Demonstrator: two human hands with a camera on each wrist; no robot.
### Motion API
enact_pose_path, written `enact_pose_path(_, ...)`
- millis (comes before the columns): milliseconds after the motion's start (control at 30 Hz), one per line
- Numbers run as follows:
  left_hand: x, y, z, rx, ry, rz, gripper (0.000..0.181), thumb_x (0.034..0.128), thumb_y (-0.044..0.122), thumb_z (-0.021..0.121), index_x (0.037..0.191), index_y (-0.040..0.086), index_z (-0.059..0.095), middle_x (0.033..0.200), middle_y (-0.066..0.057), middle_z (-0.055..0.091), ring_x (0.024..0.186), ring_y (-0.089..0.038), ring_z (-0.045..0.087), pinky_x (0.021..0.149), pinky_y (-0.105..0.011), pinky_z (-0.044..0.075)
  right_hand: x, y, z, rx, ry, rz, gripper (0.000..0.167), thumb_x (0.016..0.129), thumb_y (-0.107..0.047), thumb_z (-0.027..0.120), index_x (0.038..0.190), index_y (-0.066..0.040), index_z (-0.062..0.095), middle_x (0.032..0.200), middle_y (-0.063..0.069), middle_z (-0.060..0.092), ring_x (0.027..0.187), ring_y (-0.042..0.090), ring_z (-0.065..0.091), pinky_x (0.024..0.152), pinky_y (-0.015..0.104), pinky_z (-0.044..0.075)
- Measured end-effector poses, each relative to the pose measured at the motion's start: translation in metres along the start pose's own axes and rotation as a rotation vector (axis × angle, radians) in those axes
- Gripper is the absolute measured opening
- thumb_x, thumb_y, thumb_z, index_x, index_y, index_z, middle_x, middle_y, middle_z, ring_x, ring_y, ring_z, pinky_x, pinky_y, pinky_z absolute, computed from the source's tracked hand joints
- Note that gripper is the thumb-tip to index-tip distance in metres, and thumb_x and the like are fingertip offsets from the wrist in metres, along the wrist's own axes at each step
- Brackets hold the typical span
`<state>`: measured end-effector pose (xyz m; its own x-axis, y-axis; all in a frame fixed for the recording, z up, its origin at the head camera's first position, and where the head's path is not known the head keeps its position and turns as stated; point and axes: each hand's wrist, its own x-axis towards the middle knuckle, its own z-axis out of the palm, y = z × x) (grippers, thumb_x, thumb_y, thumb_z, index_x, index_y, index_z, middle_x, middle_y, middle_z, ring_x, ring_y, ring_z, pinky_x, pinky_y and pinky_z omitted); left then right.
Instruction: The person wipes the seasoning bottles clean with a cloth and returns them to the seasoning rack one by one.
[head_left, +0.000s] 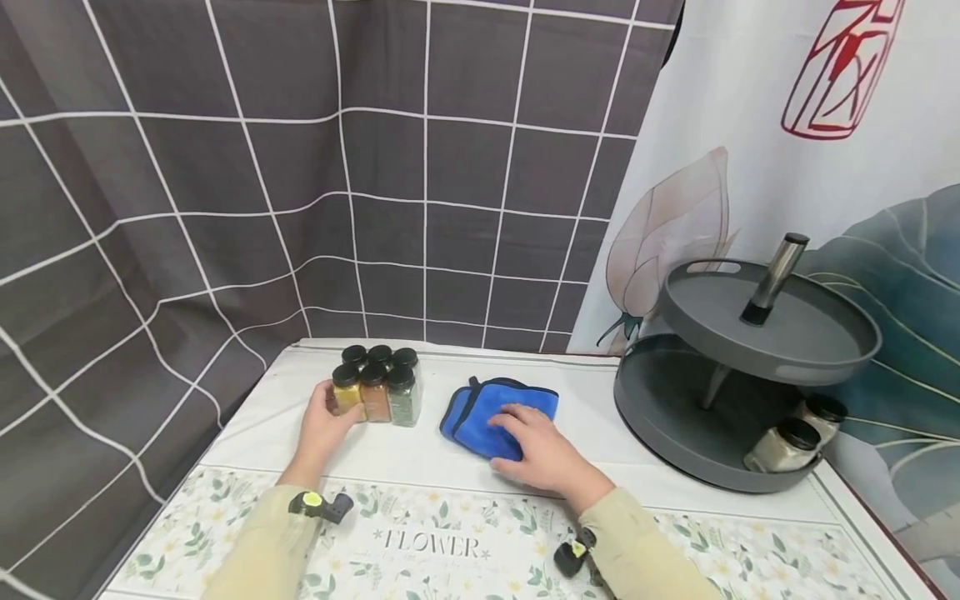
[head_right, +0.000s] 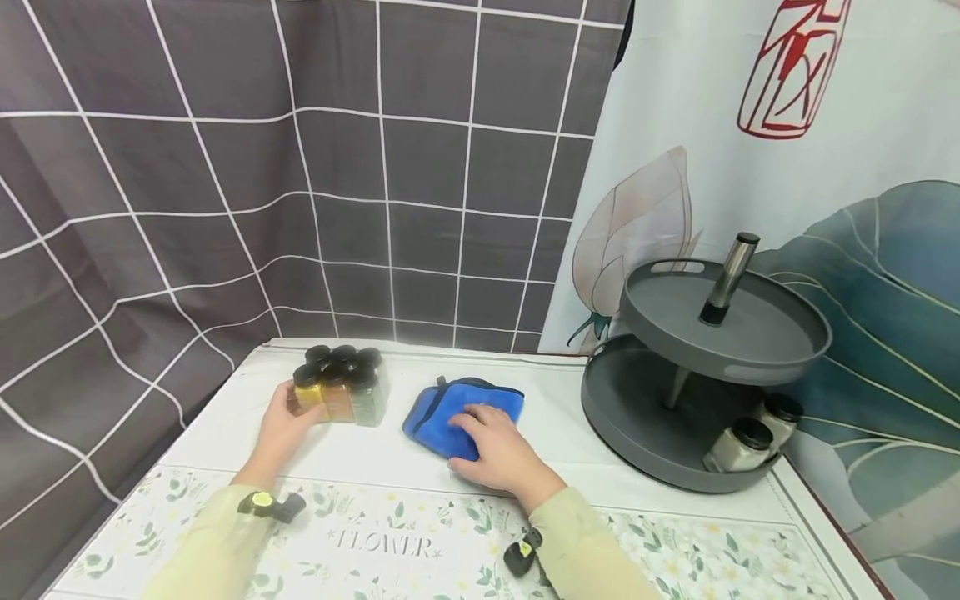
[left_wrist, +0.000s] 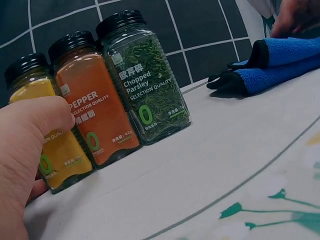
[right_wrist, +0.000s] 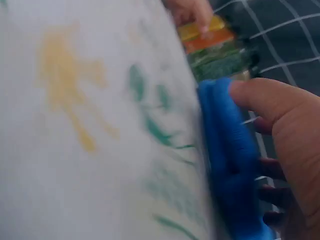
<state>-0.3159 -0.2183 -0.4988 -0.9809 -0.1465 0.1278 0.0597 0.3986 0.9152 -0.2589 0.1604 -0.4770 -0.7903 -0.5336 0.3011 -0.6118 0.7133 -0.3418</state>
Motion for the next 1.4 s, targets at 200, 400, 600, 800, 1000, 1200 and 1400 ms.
enact_pose_path(200,-0.007,-0.002,-0.001,0.078,0.045,0.002,0.068,0.0928,0.020,0.073,0.144,-0.007,0.038,0.132,-0.025,0.043,0.123,-0.040,0.046,0.110,-0.053,0.039,0.010,0.001,0.009,-0.019,-0.118,0.122,0.064,0.087,-0.038,0.077,0.141,-0.010,0.056,0.153,0.025,0.041,0.144,0.048,0.031,0.118,0.062,0.024)
enact_pose_path(400,-0.016,0.000,0.000,0.103,0.047,-0.009,0.064,0.0956,0.026,0.071,0.144,-0.006,0.042,0.131,-0.023,0.044,0.120,-0.038,0.048,0.105,-0.052,0.043,0.014,-0.002,0.014,-0.112,-0.025,0.183,0.043,0.088,-0.017,0.073,0.129,-0.009,0.064,0.141,0.021,0.057,0.136,0.045,0.047,0.114,0.059,0.035)
enact_pose_path(600,-0.045,0.010,0.008,0.130,0.102,-0.021,0.065,0.0956,0.034,0.071,0.140,-0.005,0.044,0.123,-0.020,0.050,0.107,-0.032,0.051,0.088,-0.042,0.046,0.008,0.021,0.019,0.109,0.288,0.352,0.033,0.086,-0.010,0.067,0.119,-0.005,0.068,0.108,0.016,0.073,0.098,0.033,0.069,0.090,0.049,0.055)
enact_pose_path(800,-0.061,0.023,0.025,0.058,0.144,0.076,0.062,0.0912,0.031,0.076,0.136,-0.001,0.048,0.117,-0.013,0.054,0.100,-0.025,0.053,0.084,-0.032,0.048,0.005,0.047,0.008,1.033,0.753,0.627,0.032,0.093,-0.005,0.059,0.124,0.001,0.060,0.110,0.007,0.067,0.096,0.015,0.063,0.088,0.028,0.053)
enact_pose_path(1000,-0.076,0.040,0.069,-0.019,0.008,0.129,0.055,0.0844,0.026,0.082,0.129,0.007,0.056,0.103,-0.007,0.064,0.086,-0.019,0.058,0.073,-0.027,0.052,-0.004,0.060,-0.007,1.874,0.840,0.660,0.057,0.102,-0.023,0.060,0.152,-0.021,0.030,0.126,-0.006,0.057,0.113,0.010,0.059,0.102,0.028,0.047)
enact_pose_path(1200,-0.082,0.064,0.123,0.000,-0.177,0.185,0.055,0.0793,0.033,0.086,0.122,0.009,0.062,0.094,0.000,0.063,0.081,-0.015,0.057,0.071,-0.028,0.051,-0.013,0.067,-0.013,2.042,0.817,0.694,0.049,0.101,-0.014,0.060,0.141,-0.022,0.032,0.128,-0.004,0.054,0.108,0.012,0.061,0.096,0.028,0.051)
enact_pose_path(1400,-0.068,0.076,0.165,-0.006,-0.266,0.249,0.045,0.0802,0.030,0.086,0.114,0.010,0.064,0.088,0.001,0.060,0.078,-0.013,0.055,0.070,-0.026,0.050,-0.016,0.064,-0.010,2.086,0.786,0.659,0.052,0.105,-0.018,0.052,0.147,-0.022,0.022,0.141,-0.003,0.043,0.124,0.013,0.049,0.112,0.029,0.038)
